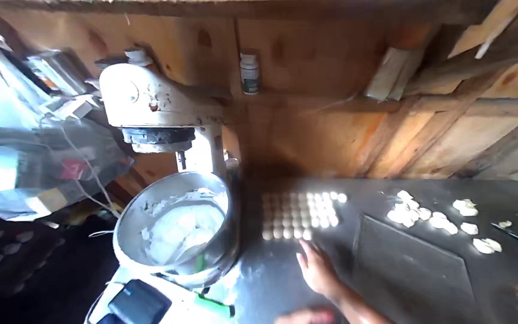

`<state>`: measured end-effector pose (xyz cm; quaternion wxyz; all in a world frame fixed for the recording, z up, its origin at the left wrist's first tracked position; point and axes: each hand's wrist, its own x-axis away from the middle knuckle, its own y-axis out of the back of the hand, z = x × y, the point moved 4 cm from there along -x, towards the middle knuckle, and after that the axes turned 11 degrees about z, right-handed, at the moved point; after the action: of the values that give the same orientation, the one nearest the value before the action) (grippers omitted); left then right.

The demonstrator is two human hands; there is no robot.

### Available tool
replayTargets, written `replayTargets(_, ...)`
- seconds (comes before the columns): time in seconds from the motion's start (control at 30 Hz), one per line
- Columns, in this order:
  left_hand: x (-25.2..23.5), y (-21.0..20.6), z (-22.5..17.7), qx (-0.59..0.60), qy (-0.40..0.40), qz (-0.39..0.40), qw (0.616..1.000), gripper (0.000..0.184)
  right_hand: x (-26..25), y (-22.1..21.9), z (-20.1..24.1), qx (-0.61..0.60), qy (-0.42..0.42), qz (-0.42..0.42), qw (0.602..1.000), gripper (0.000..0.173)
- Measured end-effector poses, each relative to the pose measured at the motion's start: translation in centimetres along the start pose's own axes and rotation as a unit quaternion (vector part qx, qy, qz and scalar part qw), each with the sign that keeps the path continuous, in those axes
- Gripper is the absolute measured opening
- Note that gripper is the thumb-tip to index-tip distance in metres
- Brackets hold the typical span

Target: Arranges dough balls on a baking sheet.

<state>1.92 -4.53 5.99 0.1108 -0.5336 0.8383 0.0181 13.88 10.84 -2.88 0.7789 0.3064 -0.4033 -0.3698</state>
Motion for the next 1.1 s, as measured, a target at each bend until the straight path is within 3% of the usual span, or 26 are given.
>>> replayTargets(0.03, -1.5, 3.0, 1.2, -0.118, 0.067, 0.005, 0.991, 0.035, -1.1, 0.1, -0.4, 0.012, 0.007, -0.004, 1.0, 0.053)
replayTargets(0.1, -5.4, 9.2, 5.7, -0.339, 0.23, -0.007, 0.912, 0.045, -2.9, 0.3, 0.7, 0.043, -0.004, -0.004, 0.999, 0.048)
replayTargets(0.13, -7.5, 11.7, 7.8, -0.396, 0.296, -0.004, 0.869, 0.05, -4.0, 0.3, 1.5, 0.066, -0.022, -0.002, 0.998, 0.047)
replayTargets(0.17, -9.2, 13.5, 9.7, -0.428, 0.339, 0.003, 0.838, 0.053, -5.3, 0.2, 2.2, 0.09, -0.046, 0.005, 0.995, 0.047)
replayTargets(0.23, -11.2, 15.1, 12.8, -0.471, 0.344, 0.021, 0.812, 0.055, -7.5, -0.8, 2.9, 0.129, -0.091, 0.026, 0.987, 0.055)
replayTargets(0.3, -11.4, 14.9, 15.2, -0.508, 0.302, 0.023, 0.806, 0.053, -8.2, -2.2, 2.7, 0.163, -0.117, 0.015, 0.979, 0.06)
replayTargets(0.4, -11.8, 14.6, 16.5, -0.531, 0.309, -0.003, 0.789, 0.046, -8.8, -3.1, 2.3, 0.162, -0.126, -0.05, 0.977, 0.057)
replayTargets(0.5, -12.4, 14.9, 15.9, -0.5, 0.328, 0.008, 0.801, 0.047, -8.7, -2.1, 2.6, 0.136, -0.117, -0.038, 0.983, 0.051)
replayTargets(0.67, -7.7, 13.6, 12.6, -0.49, 0.258, 0.036, 0.831, 0.039, -2.9, -2.5, 3.8, 0.091, -0.054, -0.06, 0.993, 0.04)
replayTargets(0.7, -6.5, 13.4, 12.7, -0.483, 0.277, 0.059, 0.829, 0.043, -1.8, -3.3, 3.4, 0.081, -0.06, -0.035, 0.994, 0.046)
replayTargets(0.77, -3.9, 13.1, 13.4, -0.48, 0.313, 0.076, 0.816, 0.058, 0.1, -4.4, 2.2, 0.063, -0.106, 0.073, 0.99, 0.078)
replayTargets(0.83, -3.1, 14.2, 13.4, -0.491, 0.344, 0.066, 0.797, 0.071, 0.0, -3.6, 1.6, 0.067, -0.119, 0.103, 0.985, 0.094)
replayTargets(0.9, -3.2, 14.8, 13.4, -0.485, 0.381, 0.086, 0.782, 0.07, -1.1, -3.9, 1.7, 0.07, -0.074, 0.114, 0.988, 0.086)
replayTargets(0.93, -3.1, 14.9, 13.6, -0.484, 0.38, 0.093, 0.783, 0.063, -1.7, -4.7, 2.2, 0.071, -0.036, 0.117, 0.99, 0.073)
replayTargets(1.03, -3.8, 15.0, 13.5, -0.506, 0.306, 0.061, 0.804, 0.037, -2.5, -4.6, 3.0, 0.052, 0.041, 0.085, 0.994, 0.038)
replayTargets(1.1, -4.5, 12.9, 12.3, -0.503, 0.285, 0.052, 0.815, 0.042, 0.6, -1.8, 1.0, 0.02, 0.05, 0.076, 0.996, 0.033)
